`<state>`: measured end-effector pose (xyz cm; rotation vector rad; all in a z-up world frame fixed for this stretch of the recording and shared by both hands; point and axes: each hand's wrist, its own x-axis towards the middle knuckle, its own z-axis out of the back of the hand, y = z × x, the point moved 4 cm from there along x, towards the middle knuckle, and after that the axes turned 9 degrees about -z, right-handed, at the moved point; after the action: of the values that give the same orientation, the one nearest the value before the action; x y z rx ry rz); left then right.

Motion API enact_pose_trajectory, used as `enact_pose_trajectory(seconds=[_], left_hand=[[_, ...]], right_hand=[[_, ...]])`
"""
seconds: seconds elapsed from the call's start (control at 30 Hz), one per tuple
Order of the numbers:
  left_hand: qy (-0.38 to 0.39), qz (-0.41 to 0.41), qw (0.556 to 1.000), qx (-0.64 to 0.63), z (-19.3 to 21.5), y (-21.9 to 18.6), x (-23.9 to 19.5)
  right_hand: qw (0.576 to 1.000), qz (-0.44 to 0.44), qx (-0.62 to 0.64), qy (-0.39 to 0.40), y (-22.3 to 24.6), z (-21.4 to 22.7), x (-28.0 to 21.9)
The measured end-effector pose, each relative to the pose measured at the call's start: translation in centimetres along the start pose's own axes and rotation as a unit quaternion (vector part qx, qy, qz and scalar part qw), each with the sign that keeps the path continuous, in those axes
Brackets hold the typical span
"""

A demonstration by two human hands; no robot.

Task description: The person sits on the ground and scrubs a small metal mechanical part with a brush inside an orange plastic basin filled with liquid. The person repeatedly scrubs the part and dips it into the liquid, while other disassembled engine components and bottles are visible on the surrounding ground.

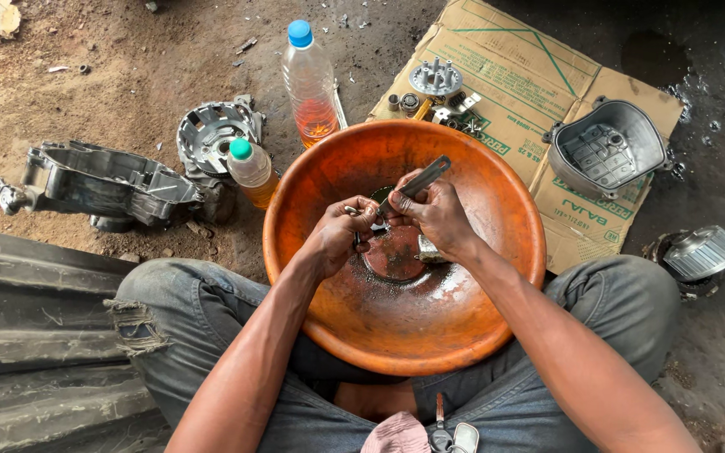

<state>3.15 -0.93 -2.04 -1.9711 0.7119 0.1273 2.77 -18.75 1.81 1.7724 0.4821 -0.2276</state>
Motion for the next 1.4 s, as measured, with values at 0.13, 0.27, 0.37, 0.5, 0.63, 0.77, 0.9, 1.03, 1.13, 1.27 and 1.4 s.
enact_pose_trajectory(seconds=[0.13, 0.27, 0.37, 0.5, 0.63, 0.77, 0.9, 1.03, 1.13, 1.27, 1.4], left_hand=[[-0.005, -0.008, 1.0, -0.002, 0.0, -0.1, 0.0], [-0.006, -0.044, 0.999, -0.01, -0.1, -0.3, 0.1], [-0.047, -0.075, 0.995, 0.048, -0.4, -0.3, 0.0], [-0.087, -0.071, 0.991, 0.066, -0.5, -0.3, -0.3], [-0.078, -0.071, 0.994, 0.032, -0.7, -0.2, -0.1], [-0.081, -0.081, 0.993, 0.021, -0.8, -0.2, 0.0], [-0.094, -0.071, 0.992, 0.034, -0.8, -0.2, -0.1], [-0.091, -0.08, 0.992, 0.033, -0.5, 0.0, 0.2], [-0.084, -0.078, 0.993, 0.014, -0.2, 0.3, 0.5], [-0.056, -0.067, 0.995, -0.047, -0.4, 0.3, 0.5], [-0.052, -0.039, 0.995, -0.076, -0.6, -0.8, -0.1]], right_hand=[[0.999, -0.005, 0.034, -0.027, -0.1, -0.5, -0.2], [0.997, -0.01, 0.047, -0.066, -0.2, -0.9, -0.4], [0.995, 0.005, 0.049, -0.083, -0.4, -1.4, -0.6], [0.996, 0.031, 0.015, -0.08, -0.7, -1.7, -0.6], [0.994, 0.077, -0.007, -0.074, -0.3, -1.6, -0.5], [0.994, 0.045, 0.026, -0.094, -0.4, -1.5, -0.5], [0.994, 0.049, 0.021, -0.097, -0.1, -1.7, -0.5], [0.992, 0.076, -0.031, -0.096, 0.2, -2.3, -0.8], [0.994, 0.05, -0.003, -0.096, -0.1, -2.3, -0.9], [0.993, 0.026, 0.04, -0.111, -0.7, -1.3, -0.3], [0.967, -0.103, -0.199, -0.117, -1.3, 1.1, 0.6]])
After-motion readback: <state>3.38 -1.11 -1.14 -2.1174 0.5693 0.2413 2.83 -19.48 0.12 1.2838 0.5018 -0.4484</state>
